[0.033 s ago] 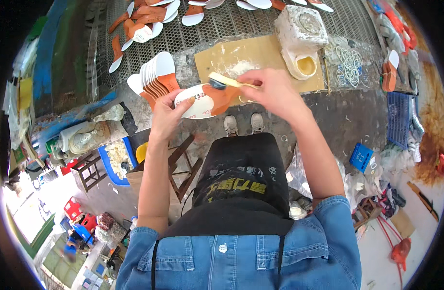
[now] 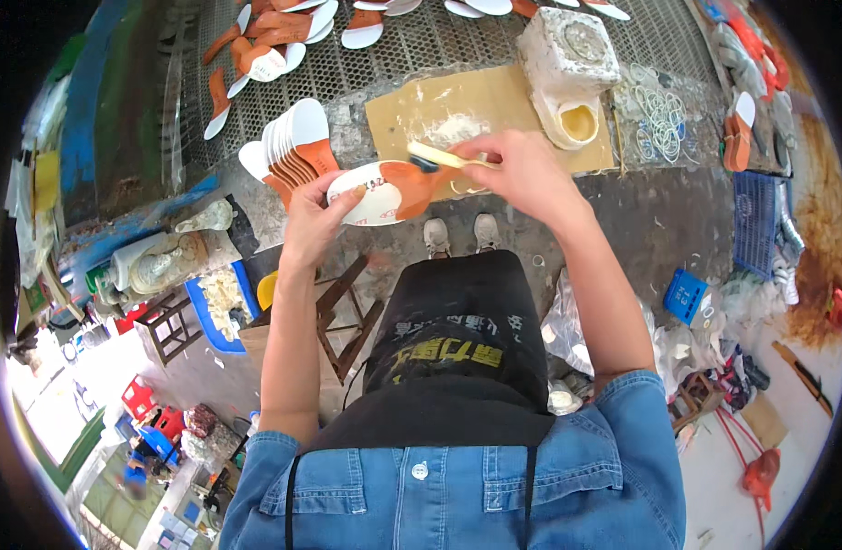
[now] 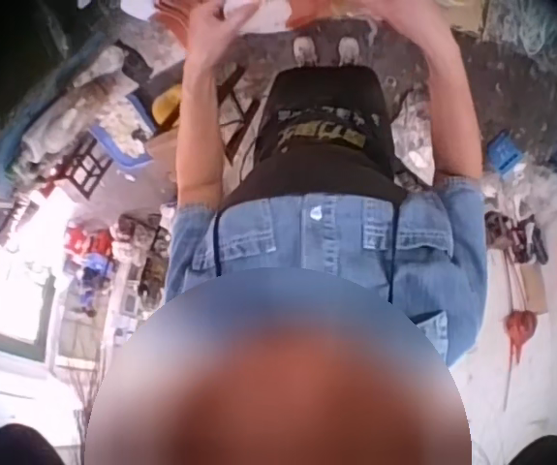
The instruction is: Apply adhesive to the surface of shoe insoles using a brush.
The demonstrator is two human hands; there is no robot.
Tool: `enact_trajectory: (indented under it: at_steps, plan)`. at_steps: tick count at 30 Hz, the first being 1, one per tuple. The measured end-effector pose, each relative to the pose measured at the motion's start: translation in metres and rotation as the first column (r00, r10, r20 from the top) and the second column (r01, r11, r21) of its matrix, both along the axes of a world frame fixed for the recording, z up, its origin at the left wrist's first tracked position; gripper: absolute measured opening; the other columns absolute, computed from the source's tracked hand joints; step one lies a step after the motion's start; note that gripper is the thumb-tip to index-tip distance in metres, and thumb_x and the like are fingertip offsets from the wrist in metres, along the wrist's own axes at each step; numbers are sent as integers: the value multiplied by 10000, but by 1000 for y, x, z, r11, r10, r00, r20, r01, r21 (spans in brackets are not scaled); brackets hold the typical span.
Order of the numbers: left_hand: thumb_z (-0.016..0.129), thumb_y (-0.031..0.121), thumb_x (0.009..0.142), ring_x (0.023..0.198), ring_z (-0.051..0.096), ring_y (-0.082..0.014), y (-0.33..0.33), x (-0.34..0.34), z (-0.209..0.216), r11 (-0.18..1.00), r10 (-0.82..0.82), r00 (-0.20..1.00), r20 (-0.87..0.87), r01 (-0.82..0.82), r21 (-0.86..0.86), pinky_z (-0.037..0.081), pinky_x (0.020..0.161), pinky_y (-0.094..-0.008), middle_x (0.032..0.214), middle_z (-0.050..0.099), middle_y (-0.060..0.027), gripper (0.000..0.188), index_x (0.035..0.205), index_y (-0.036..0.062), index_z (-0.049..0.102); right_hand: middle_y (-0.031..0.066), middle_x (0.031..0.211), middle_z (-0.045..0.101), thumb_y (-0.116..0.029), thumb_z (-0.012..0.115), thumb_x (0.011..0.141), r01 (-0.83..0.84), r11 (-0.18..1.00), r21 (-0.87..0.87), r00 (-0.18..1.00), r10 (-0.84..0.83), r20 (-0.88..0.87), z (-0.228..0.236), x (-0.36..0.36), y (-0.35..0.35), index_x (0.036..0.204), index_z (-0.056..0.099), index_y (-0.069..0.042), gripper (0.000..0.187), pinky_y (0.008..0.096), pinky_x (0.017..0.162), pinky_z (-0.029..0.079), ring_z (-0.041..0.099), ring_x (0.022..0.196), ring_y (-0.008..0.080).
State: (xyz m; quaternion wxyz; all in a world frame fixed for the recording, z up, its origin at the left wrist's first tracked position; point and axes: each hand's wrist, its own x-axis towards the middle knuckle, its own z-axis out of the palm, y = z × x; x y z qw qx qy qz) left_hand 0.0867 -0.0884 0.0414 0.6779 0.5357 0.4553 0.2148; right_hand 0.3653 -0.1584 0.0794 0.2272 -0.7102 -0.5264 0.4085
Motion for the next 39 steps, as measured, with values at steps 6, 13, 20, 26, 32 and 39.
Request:
enact_trajectory:
  at_steps: [6,13,20,26,32,39]
  plan:
    - [694,128,927,834,632,-63,6,-4,-4,1000,-20,998,-55,21,4,513,762,-244,940,715,-13,223,1096,-18,708,156,849,711,-134,731,833,77,989,130,946,-113,305,-28,11,-11,1101,743,-80,274,375,717,515,683,765,274]
    - [692,123,935,851,657,-84,1,-7,-13,992,15,1000,28,-11,-127,530,784,-255,978,718,-21,248,1146,-7,690,139,900,719,-140,747,839,36,969,246,888,-144,436,-74,29,-27,1107,736,-76,276,341,761,526,689,822,247]
    - [638,139,983,1079,684,-194,-57,5,-27,641,621,750,227,-320,-697,603,908,-355,1201,683,-88,310,1275,55,573,82,877,677,-104,783,822,297,919,261,954,-274,-121,-38,-22,-99,1119,749,-108,299,296,730,502,647,779,194]
    - [614,123,993,1111,668,-192,-78,8,-25,640,617,757,216,-322,-698,594,913,-348,1225,662,-72,308,1289,59,554,84,848,648,-85,767,839,234,931,279,969,-245,5,-41,-41,-107,1112,740,-69,276,287,708,483,614,757,171]
    - [581,99,991,1151,647,-178,-86,-2,-33,588,634,761,133,-363,-723,568,942,-339,1272,647,-41,355,1340,86,522,84,890,685,-73,769,838,245,919,307,969,-221,-112,-46,-41,-108,1137,731,-54,303,279,734,492,638,792,170]
    - [618,123,983,1064,679,-165,-85,-11,-44,520,680,722,128,-352,-778,602,874,-314,1185,677,-51,288,1259,64,563,136,885,672,-178,759,859,433,860,270,891,-454,16,-103,-10,-95,1106,735,-72,270,366,717,513,658,777,291]
